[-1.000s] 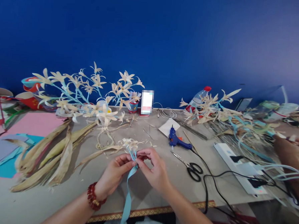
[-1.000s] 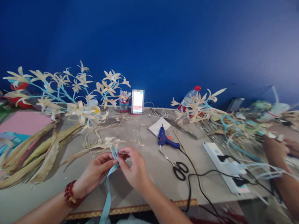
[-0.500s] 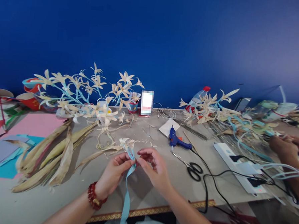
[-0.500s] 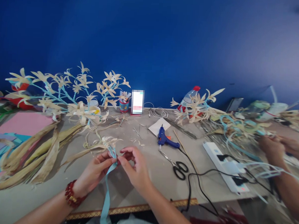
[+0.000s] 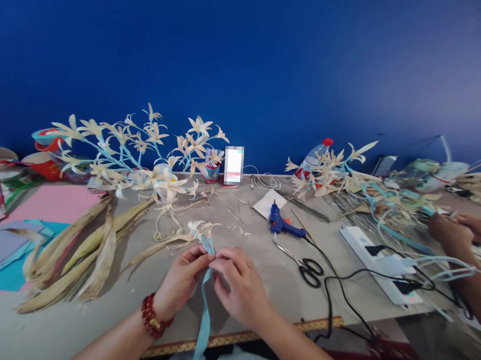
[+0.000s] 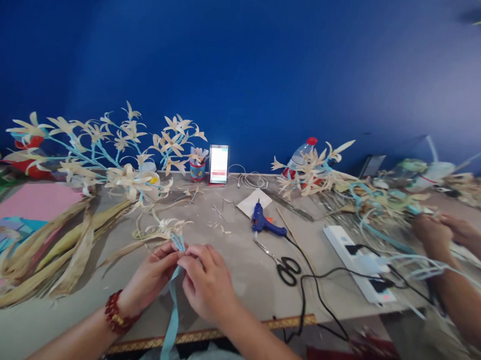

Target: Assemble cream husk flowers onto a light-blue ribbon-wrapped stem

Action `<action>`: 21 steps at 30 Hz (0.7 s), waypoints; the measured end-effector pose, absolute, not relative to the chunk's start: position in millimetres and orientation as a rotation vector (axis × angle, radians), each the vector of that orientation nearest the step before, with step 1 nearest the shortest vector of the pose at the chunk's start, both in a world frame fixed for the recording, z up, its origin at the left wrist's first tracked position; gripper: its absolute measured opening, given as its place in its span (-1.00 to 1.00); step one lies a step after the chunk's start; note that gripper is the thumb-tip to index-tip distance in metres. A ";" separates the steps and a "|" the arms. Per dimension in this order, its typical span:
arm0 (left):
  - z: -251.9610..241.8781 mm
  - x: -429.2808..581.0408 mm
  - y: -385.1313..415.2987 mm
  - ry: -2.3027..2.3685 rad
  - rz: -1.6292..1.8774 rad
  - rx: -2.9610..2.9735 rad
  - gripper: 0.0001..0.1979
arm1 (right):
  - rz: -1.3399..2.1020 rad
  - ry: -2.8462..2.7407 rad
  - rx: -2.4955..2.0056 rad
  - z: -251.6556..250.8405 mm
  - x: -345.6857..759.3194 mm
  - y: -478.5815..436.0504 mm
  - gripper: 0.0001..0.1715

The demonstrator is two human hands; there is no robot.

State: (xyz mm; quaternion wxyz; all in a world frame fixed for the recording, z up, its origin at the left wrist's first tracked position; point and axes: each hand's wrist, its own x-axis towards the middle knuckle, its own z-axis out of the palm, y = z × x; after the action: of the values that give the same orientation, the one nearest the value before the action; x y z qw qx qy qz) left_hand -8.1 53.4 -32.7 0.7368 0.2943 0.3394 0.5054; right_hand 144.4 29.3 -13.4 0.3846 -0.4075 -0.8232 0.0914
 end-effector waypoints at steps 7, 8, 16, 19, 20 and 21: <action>-32.7 -7.6 51.2 0.814 1.154 0.711 -0.92 | -0.018 -2.048 -0.963 -13.3 142.5 29.1 -0.81; -32.2 -7.7 50.6 0.835 1.167 0.731 -0.92 | -0.016 -2.025 -0.950 -14.6 143.4 28.3 -0.81; -26.9 -5.9 46.0 0.971 1.223 0.833 -0.91 | 0.133 -2.029 -0.947 -30.4 150.1 24.2 -0.74; -27.3 -6.1 45.6 0.971 1.198 0.829 -0.90 | 0.141 -2.070 -0.945 -28.3 148.3 21.9 -0.75; -28.0 -6.5 45.5 0.969 1.186 0.827 -0.90 | 0.155 -2.104 -0.933 -26.2 148.5 21.2 -0.74; -29.0 -6.9 45.4 0.970 1.179 0.820 -0.89 | 0.175 -2.149 -0.913 -23.6 149.9 21.1 -0.73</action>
State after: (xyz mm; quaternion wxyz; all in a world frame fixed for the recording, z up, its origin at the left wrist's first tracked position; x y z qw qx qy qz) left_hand -6.9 45.4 -29.0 0.6477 0.3604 0.4265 0.5183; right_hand 149.9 21.1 -23.6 0.3897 -0.3592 -0.8452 0.0688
